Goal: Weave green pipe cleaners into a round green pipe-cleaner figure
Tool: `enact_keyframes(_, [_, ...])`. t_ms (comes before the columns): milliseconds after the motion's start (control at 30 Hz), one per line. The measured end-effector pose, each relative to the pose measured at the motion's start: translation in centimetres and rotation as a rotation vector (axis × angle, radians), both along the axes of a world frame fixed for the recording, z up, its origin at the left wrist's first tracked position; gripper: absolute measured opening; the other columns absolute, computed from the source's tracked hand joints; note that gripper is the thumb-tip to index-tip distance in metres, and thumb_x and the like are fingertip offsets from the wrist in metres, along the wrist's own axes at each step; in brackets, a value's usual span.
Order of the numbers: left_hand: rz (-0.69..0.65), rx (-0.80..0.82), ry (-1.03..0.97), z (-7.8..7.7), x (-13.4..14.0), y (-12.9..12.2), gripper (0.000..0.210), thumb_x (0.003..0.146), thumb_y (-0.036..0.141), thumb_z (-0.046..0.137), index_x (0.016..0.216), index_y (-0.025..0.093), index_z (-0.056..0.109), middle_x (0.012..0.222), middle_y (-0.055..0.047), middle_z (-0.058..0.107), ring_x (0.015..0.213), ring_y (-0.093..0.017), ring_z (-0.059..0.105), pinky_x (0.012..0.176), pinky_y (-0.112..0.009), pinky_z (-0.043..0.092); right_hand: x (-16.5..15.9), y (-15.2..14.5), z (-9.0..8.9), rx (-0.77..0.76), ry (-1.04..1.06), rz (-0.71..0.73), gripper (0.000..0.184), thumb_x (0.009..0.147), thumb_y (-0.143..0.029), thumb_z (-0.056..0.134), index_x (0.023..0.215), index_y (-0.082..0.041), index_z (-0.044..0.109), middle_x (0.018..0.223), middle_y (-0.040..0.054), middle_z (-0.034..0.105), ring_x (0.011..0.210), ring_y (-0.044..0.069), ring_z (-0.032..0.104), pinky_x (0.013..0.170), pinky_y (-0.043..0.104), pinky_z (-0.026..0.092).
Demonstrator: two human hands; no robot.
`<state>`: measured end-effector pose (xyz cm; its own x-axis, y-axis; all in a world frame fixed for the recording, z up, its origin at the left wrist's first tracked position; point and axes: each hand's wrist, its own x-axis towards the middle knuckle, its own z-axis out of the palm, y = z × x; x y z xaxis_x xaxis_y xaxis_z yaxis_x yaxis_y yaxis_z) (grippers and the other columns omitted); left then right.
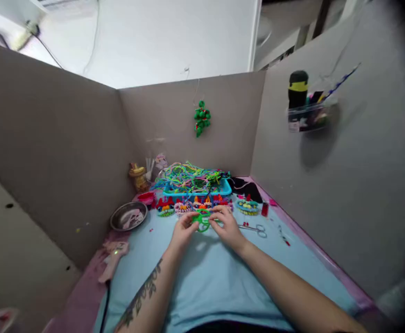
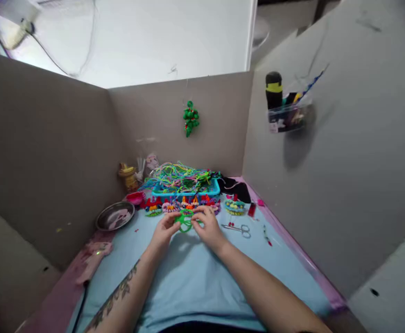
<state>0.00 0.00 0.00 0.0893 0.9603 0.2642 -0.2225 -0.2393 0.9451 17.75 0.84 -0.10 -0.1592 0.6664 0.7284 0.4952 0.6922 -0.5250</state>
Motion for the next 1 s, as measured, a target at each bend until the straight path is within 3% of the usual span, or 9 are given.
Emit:
enact_keyframes(267, [-0.068, -0.005, -0.005, 0.3, 0.1, -0.1, 0.032, 0.063, 0.028, 0.073, 0.091, 0.016, 0.064, 0.09, -0.007, 0.065, 0.083, -0.018, 0.057, 0.073, -0.028, 0.042, -0.2, -0.4, 0.7, -0.147, 0.052, 0.008, 0.008, 0.075, -0.026, 0.06, 0.07, -0.023, 0.066, 0.118, 0.0052, 0.049, 0.114, 0.026, 0.04, 0.099, 0.044, 0.026])
enact_keyframes(467, [-0.093, 0.042, 0.018, -0.2, 0.2, 0.3, 0.034, 0.066, 0.03, 0.071, 0.096, 0.016, 0.063, 0.096, -0.008, 0.064, 0.089, -0.02, 0.057, 0.077, -0.029, 0.042, -0.4, -0.2, 0.5, -0.252, 0.106, 0.02, 0.007, 0.073, -0.024, 0.06, 0.069, -0.022, 0.064, 0.123, 0.0048, 0.047, 0.119, 0.025, 0.038, 0.103, 0.042, 0.022])
enact_keyframes(1000, [-0.084, 0.073, 0.087, -0.5, 0.1, 0.6, 0.033, 0.068, 0.03, 0.069, 0.097, 0.016, 0.061, 0.1, -0.009, 0.064, 0.092, -0.021, 0.058, 0.079, -0.03, 0.042, -0.4, 0.2, 0.2, -0.247, 0.077, 0.004, 0.008, 0.074, -0.023, 0.059, 0.068, -0.022, 0.064, 0.123, 0.0052, 0.048, 0.118, 0.024, 0.04, 0.101, 0.042, 0.025])
